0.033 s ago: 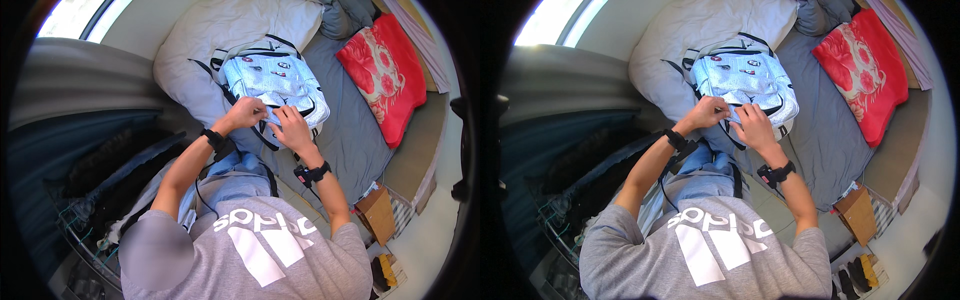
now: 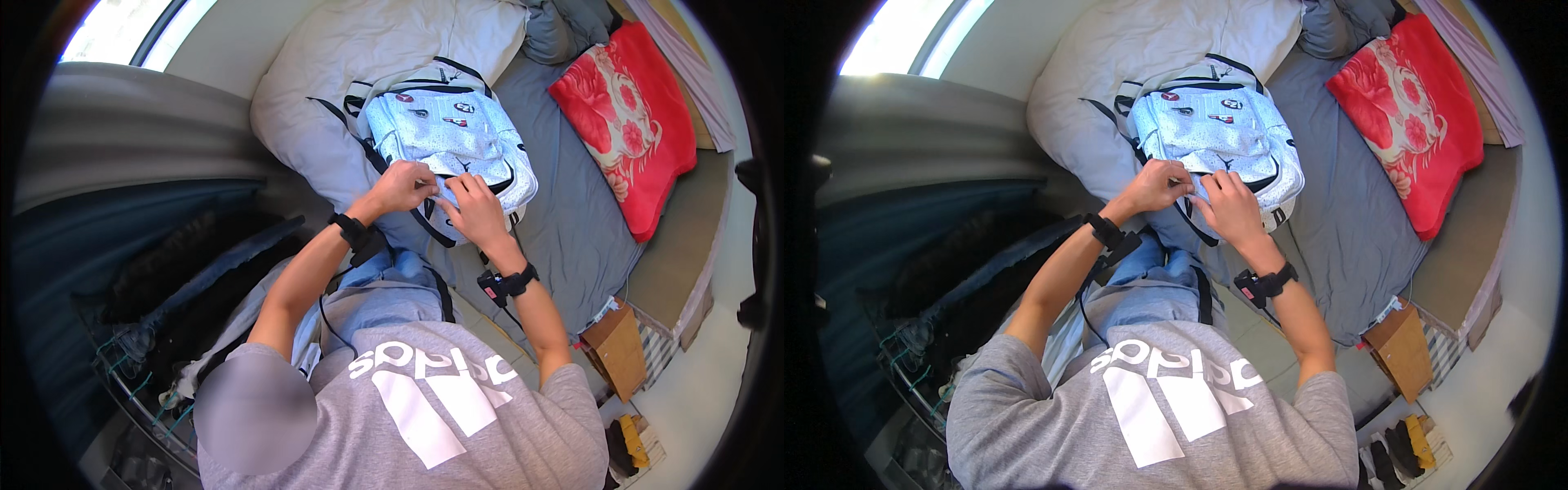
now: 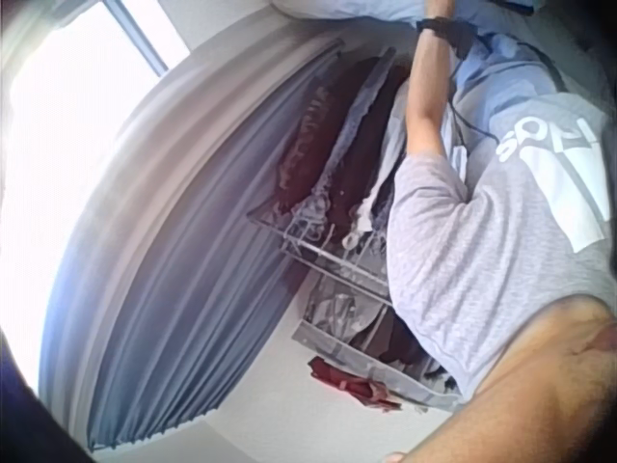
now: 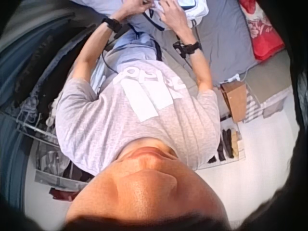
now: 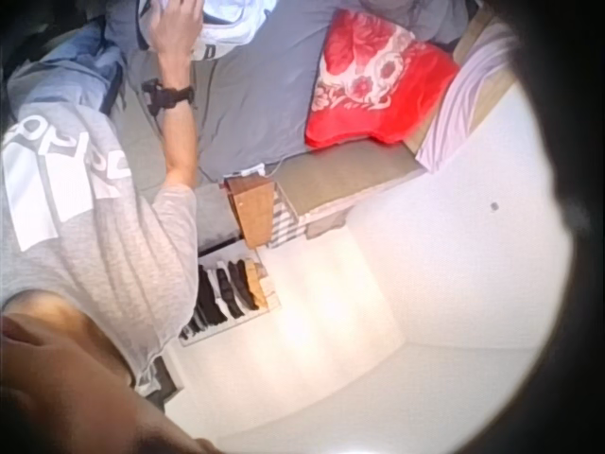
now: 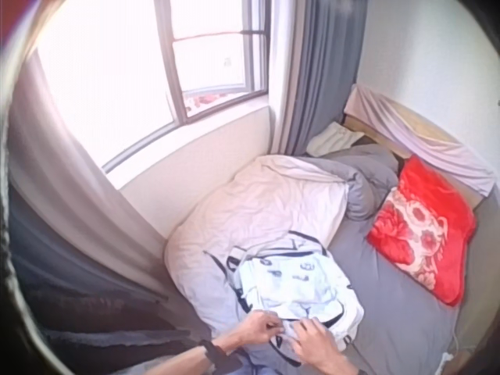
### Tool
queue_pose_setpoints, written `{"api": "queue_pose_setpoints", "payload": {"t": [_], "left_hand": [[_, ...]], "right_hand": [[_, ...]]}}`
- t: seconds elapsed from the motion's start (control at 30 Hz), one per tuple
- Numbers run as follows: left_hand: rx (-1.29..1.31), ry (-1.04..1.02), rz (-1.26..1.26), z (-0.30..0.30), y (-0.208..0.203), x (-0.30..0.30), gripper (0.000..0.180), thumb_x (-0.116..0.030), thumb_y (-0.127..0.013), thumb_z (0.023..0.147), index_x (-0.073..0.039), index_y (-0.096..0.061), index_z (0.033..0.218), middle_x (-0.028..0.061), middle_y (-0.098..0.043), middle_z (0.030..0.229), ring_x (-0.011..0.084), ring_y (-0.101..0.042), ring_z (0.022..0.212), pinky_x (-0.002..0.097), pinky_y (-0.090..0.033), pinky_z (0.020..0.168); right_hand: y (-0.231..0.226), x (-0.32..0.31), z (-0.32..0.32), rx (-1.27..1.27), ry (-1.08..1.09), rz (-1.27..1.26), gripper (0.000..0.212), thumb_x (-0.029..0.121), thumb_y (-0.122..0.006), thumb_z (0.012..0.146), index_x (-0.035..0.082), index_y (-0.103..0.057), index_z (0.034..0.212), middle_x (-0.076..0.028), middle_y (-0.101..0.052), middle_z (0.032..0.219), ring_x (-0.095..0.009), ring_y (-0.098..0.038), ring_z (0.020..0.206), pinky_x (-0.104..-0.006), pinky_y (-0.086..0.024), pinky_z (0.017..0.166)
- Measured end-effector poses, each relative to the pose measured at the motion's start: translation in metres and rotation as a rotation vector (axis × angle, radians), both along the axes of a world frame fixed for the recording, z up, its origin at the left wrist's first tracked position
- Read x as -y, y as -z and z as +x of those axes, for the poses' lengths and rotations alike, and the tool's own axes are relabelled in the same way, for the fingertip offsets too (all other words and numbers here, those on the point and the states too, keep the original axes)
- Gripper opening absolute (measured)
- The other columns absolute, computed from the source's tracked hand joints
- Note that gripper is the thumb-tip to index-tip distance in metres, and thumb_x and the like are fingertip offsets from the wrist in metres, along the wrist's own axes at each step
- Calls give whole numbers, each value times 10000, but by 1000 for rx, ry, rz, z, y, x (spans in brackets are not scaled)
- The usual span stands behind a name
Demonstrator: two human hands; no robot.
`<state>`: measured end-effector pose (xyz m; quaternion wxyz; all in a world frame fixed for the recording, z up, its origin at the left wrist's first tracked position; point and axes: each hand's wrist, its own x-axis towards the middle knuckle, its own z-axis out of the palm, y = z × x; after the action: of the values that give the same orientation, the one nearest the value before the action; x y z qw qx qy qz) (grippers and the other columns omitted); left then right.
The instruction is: The person picks up a red backpack, zips it closed, and places it on a wardrobe shelf. They then pick up a white backpack, zip it, and place it on the same shelf. Finally, they pick up a white drawstring bag, close it, and place it on the shelf as well.
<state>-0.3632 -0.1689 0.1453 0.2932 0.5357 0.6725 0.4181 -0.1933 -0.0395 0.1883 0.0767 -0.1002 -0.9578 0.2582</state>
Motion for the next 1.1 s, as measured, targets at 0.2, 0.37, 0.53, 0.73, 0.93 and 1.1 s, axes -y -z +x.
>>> {"api": "queue_pose_setpoints", "payload": {"t": [0.2, 0.37, 0.53, 0.73, 0.93, 1.1], "left_hand": [[69, -123, -7, 11, 1, 4, 86, -102, -737, 768, -24, -700, 771, 126, -655, 739, 314, -647, 706, 420, -497, 635], [-92, -75, -14, -1, 12, 10, 102, -98, -736, 770, -15, -679, 755, 131, -649, 737, 327, -643, 762, 429, -493, 680], [-148, -128, 29, -22, 47, 14, 121, -98, -740, 770, -20, -653, 740, 136, -636, 735, 344, -627, 751, 428, -481, 661], [-277, -512, -199, -66, 90, 15, 109, -70, -732, 737, -11, -640, 736, 180, -647, 840, 392, -644, 835, 481, -523, 721], [-404, -473, -440, -86, 100, -6, 108, -81, -706, 755, -39, -673, 849, 165, -658, 994, 406, -642, 896, 488, -534, 766], [-372, -433, -353, -65, 73, -10, 159, -108, -702, 767, -56, -683, 917, 150, -658, 1026, 399, -619, 978, 479, -521, 823]], "right_hand": [[12, 5, 1, 93, -27, 133, 210, 101, -718, 801, 59, -591, 964, -91, -599, 935, -290, -622, 901, -404, -537, 720], [19, 10, 9, 7, -23, 169, 196, 3, -644, 747, 84, -584, 914, -61, -564, 858, -271, -609, 875, -391, -516, 680], [18, 13, 17, -66, 11, 139, 175, 8, -628, 756, 101, -592, 900, -51, -527, 826, -264, -589, 839, -398, -499, 667], [6, 4, 40, -104, -23, 138, 157, 24, -628, 768, 100, -615, 905, -45, -508, 806, -247, -555, 796, -390, -458, 657], [2, -2, 50, -79, -78, 137, 122, 40, -616, 791, 96, -620, 900, -39, -503, 800, -234, -540, 788, -367, -416, 664], [8, -4, 48, -140, -34, 137, 129, 35, -614, 787, 87, -620, 905, -43, -519, 808, -234, -546, 796, -364, -406, 679]]}}
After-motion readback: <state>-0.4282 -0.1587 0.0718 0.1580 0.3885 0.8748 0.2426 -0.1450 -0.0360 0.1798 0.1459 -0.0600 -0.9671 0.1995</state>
